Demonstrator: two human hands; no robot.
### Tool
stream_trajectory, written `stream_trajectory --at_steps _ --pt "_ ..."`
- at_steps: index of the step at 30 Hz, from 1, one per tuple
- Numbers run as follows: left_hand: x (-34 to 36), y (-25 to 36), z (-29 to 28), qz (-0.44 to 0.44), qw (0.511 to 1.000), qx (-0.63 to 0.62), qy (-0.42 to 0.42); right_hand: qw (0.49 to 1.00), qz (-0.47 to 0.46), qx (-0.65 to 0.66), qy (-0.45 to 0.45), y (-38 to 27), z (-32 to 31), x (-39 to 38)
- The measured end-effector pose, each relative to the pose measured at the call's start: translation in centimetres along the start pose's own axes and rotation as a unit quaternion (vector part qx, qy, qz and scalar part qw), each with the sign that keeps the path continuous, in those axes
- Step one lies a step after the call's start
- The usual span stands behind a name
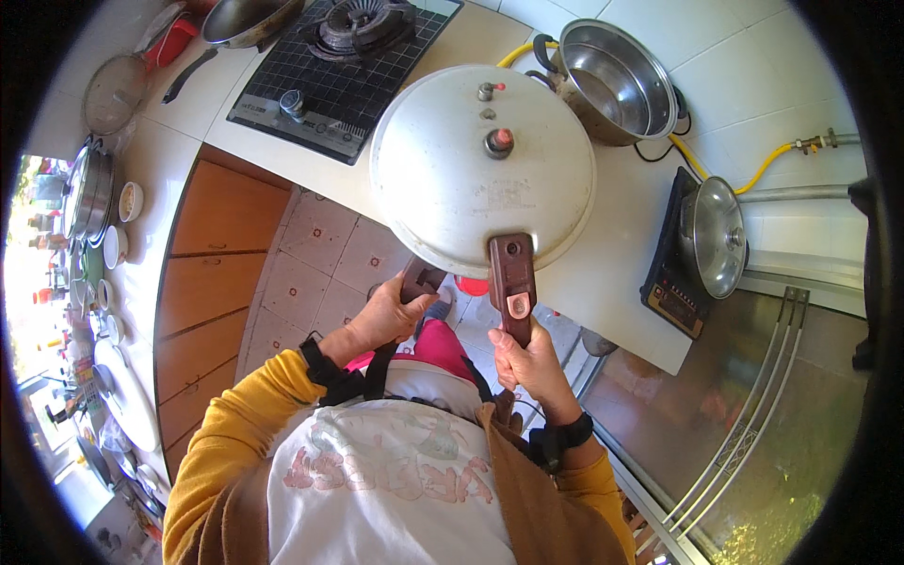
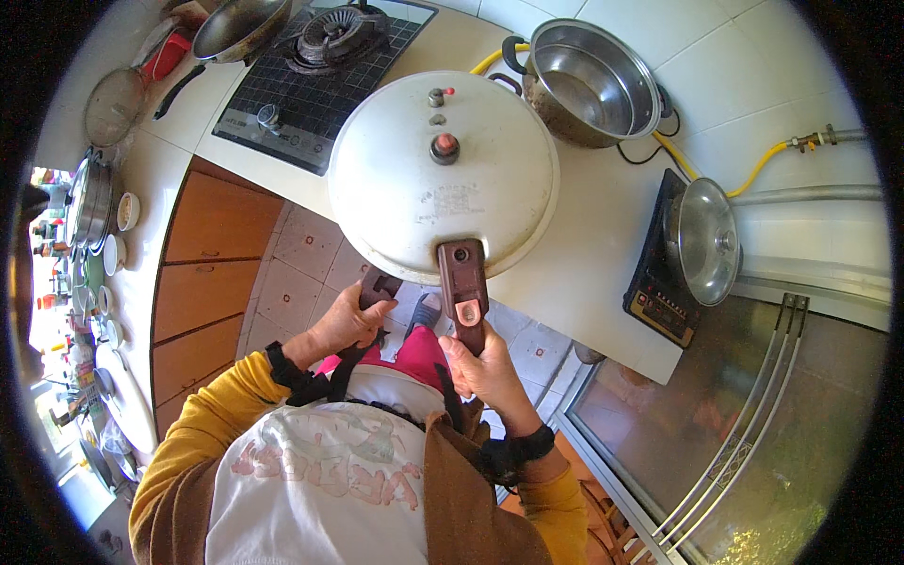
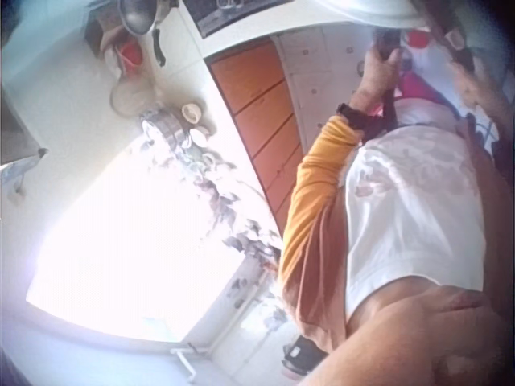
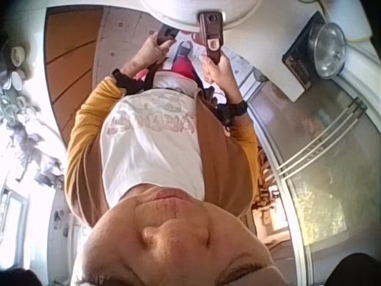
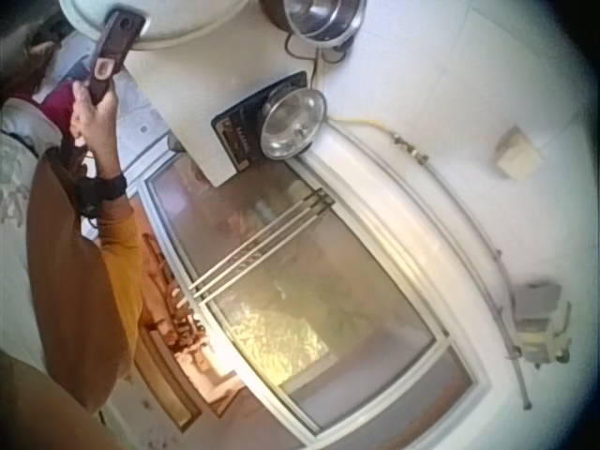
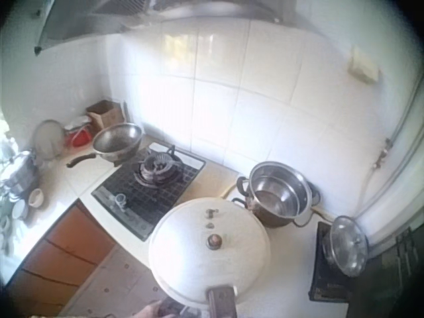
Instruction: The person fills a metal bowl with water from the kitchen sink, then carries a pressure cooker to the stove and opens it. They pick up a small pot and walk to a water dispenser, where they fill the pot with water.
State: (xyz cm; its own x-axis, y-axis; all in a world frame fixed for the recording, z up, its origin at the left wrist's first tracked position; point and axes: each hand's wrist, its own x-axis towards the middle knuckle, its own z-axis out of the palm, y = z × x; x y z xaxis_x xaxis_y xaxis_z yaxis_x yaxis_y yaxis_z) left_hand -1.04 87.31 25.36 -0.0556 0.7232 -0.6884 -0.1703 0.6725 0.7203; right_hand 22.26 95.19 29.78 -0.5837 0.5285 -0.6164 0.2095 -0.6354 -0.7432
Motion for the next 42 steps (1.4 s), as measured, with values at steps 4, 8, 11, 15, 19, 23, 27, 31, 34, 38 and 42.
stream_trajectory --at_steps 4,8,11,15,19,23,27,31,34,38,42 --pt "0.3 -0.2 0.9 0.017 0.999 0.031 0.022 1.000 0.015 0.008 0.009 0.7 -0.5 0.2" --pt "0.4 0.0 1.1 0.017 1.000 0.026 0.003 0.998 -0.010 0.054 -0.018 1.4 0.0 0.4" --pt "0.4 0.1 1.5 0.026 0.999 0.018 0.010 0.994 -0.018 0.097 -0.048 1.6 0.8 0.6" --pt "0.3 0.0 1.7 0.037 0.999 0.015 0.008 0.996 0.007 0.079 -0.038 0.4 1.3 0.1" --pt "0.3 -0.2 2.0 0.008 0.998 -0.056 0.008 0.998 0.021 0.051 -0.036 -1.1 1.2 -0.4" --pt "0.7 -0.3 1.9 0.031 0.999 -0.003 0.004 0.997 0.013 0.067 -0.036 -0.8 0.9 0.0" --pt "0.9 -0.1 2.6 0.049 0.999 0.016 0.016 0.996 0.004 0.079 -0.026 0.4 0.2 0.2" --pt "1.2 0.2 3.1 0.024 0.999 0.015 0.028 0.993 -0.016 0.110 -0.029 1.4 1.6 1.0" --pt "1.3 -0.1 2.7 0.046 0.998 0.030 0.014 0.997 0.008 0.078 -0.009 0.3 1.9 0.4" --pt "1.0 -0.8 2.3 0.054 0.998 0.014 0.020 0.996 0.049 0.055 -0.043 -4.0 -1.4 -2.5" --pt "1.2 0.1 1.4 0.035 0.999 0.026 0.028 0.997 0.034 0.063 -0.019 -5.8 -2.2 -2.6"
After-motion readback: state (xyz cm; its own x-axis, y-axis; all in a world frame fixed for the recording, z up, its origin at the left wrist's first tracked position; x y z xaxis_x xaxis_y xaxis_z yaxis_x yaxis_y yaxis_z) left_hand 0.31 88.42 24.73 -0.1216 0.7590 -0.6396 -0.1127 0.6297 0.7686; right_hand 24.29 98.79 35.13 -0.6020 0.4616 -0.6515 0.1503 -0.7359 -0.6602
